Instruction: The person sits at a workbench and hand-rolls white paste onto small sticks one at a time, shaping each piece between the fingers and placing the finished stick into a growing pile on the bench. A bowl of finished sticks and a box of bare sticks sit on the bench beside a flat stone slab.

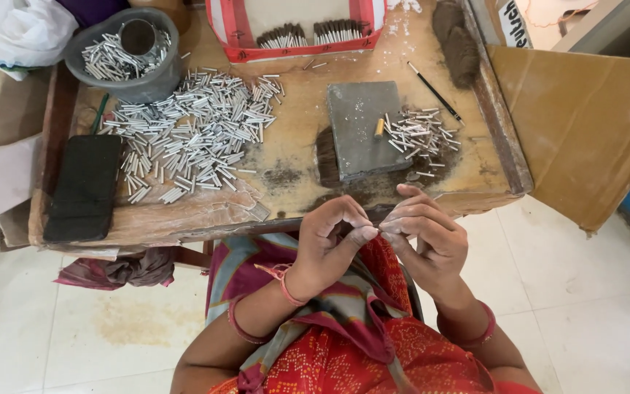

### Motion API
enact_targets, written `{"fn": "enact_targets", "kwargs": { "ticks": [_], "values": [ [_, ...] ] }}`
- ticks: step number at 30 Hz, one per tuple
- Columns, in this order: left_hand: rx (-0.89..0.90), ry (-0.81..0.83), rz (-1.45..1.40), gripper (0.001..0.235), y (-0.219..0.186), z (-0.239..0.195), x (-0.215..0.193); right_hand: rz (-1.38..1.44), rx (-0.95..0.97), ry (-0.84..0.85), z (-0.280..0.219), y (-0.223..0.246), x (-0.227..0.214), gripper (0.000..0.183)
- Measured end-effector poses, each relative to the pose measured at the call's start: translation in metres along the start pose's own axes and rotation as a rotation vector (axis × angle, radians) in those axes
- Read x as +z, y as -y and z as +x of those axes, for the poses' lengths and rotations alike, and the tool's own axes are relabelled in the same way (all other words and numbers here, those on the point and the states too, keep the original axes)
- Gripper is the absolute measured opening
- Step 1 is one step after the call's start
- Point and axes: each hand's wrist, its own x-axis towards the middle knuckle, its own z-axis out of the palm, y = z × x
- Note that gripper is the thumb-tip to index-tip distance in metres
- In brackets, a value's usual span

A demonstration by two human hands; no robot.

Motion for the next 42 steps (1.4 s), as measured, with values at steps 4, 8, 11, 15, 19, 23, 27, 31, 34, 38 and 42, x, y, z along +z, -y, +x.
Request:
{"fn": "enact_targets", "kwargs": {
  "ticks": [4,8,11,15,19,23,27,31,34,38,42],
  "values": [
    [-0.023,-0.013,-0.114,0.011,0.007,-0.004,0.0,0.004,0.006,0.011,0.0,0.001,-0.001,0.018],
    [-0.05,-0.028,-0.095,0.013,0.01,-0.005,0.001,-0.016,-0.019,-0.011,0.0,0.001,0.004,0.016],
    [-0.025,-0.018,-0.054,0.015,0.006,-0.002,-0.004,0.003,-0.009,-0.005,-0.002,-0.002,0.006,0.015],
    [0.076,0.071,0.129,0.017,-0.015,0.005,-0.01,0.261,0.023,0.14,-0.008,-0.015,-0.007,0.007],
    [0.307,0.226,0.255,0.01,-0.054,0.007,-0.009,0.509,0.142,0.283,-0.011,0.009,-0.026,0.017],
    [0.462,0.415,0.279,0.009,-0.048,-0.002,-0.013,0.467,0.169,0.526,-0.012,0.007,-0.031,0.018],
    [0.46,0.295,0.893,0.027,-0.036,0.034,-0.042,-0.467,-0.012,0.295,-0.016,-0.031,-0.021,0.012],
    [0.205,0.102,1.186,0.018,-0.002,0.081,-0.12,-0.712,-0.174,0.156,0.033,-0.066,-0.044,0.009],
    [0.214,0.145,1.523,0.028,-0.019,0.101,-0.144,-0.684,-0.203,0.011,0.055,-0.075,-0.055,0.013],
    [0.169,0.309,1.622,0.02,-0.007,0.106,-0.161,-0.58,-0.128,-0.119,0.051,-0.114,-0.061,0.018],
    [0.12,0.348,1.574,0.018,-0.007,0.101,-0.162,-0.5,-0.024,-0.122,0.037,-0.136,-0.064,0.02]
  ]
}}
